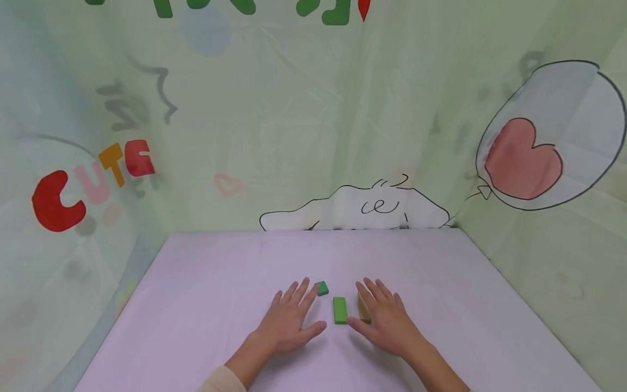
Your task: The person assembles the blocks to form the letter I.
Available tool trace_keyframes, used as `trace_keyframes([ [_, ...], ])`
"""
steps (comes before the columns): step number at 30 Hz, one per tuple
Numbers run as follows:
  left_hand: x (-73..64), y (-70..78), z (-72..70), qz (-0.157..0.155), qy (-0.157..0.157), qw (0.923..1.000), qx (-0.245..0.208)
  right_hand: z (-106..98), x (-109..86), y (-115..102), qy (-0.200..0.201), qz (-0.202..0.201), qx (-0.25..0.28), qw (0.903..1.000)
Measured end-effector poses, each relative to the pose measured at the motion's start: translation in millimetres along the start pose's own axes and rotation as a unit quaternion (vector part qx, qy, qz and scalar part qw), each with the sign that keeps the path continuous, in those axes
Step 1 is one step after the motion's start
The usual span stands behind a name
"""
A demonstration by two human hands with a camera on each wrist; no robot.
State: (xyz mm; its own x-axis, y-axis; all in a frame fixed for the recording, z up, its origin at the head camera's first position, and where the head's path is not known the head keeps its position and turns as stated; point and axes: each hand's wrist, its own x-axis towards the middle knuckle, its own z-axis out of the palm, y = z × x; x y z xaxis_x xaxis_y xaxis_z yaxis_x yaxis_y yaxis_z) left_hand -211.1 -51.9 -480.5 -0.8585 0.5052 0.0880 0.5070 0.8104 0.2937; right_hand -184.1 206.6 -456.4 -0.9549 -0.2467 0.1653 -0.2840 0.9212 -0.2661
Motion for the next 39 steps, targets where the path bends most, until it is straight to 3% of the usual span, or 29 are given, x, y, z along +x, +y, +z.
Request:
trace_keyframes([
  [17, 3.7, 7.2, 3.1, 0.022, 0.010, 0.9997, 0.003, 6.5, 8.0, -9.8, 0.006, -0.025, 0.021, 0.9995],
  [28, 8.6, 10.0, 8.0, 0.021, -0.007, 0.9994, 0.028, 10.6, 10.8, -9.3, -0.012, -0.018, 0.027, 0.9994],
  [39, 8.6, 16.0, 6.0, 0.029, -0.020, 0.9994, 0.006, 12.2, 12.6, -4.5, -0.046, 0.018, 0.029, 0.9983],
])
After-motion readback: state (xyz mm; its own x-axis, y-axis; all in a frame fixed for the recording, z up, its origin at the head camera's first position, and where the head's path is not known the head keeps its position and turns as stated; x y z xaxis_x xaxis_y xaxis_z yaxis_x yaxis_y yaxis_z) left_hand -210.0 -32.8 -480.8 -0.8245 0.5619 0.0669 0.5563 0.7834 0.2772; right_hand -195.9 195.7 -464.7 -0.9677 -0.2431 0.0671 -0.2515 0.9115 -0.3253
